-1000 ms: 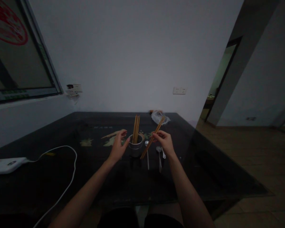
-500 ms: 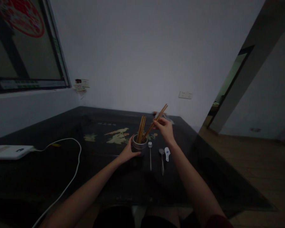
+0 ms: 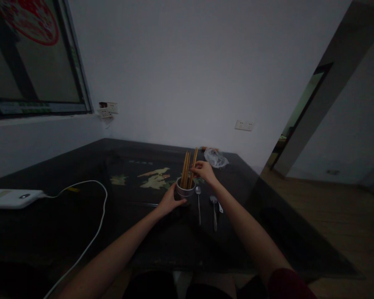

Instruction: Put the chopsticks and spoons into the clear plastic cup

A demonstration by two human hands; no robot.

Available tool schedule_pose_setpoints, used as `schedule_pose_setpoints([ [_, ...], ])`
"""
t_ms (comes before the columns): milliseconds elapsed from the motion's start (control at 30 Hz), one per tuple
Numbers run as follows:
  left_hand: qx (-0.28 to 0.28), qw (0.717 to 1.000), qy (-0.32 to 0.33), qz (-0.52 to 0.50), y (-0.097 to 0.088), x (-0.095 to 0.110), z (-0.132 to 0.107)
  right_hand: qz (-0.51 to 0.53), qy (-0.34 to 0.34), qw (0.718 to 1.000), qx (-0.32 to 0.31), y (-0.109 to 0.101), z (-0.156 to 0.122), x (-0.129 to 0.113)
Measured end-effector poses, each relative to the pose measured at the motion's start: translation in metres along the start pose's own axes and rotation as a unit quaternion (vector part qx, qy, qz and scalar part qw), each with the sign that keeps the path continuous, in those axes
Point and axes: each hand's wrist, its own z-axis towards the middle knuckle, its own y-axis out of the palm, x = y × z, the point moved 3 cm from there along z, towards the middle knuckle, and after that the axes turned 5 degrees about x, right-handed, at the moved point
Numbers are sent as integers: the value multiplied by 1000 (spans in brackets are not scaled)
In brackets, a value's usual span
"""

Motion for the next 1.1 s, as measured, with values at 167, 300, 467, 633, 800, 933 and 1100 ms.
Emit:
schedule_pose_setpoints([
  [167,3,1000,4,-1,0,-2,0,-49,10,999,1,3,2,6],
  [300,3,1000,4,12,-1,2,0,-93,6,996,3,5,1,7],
  [467,8,1000,5,12,-1,5,0,-154,-8,988,17,5,-1,2],
  [633,-2,1000,6,4,0,3,-1,-179,-10,984,18,5,-1,-1],
  [800,-2,1000,0,20,-1,9,-2,-174,-7,985,9,6,0,-2],
  [933,0,999,3,33,-2,13,-2,-161,-3,987,-4,3,2,-4],
  [1100,-8,1000,-1,21,-1,14,-2,-141,14,990,-14,2,5,-7],
])
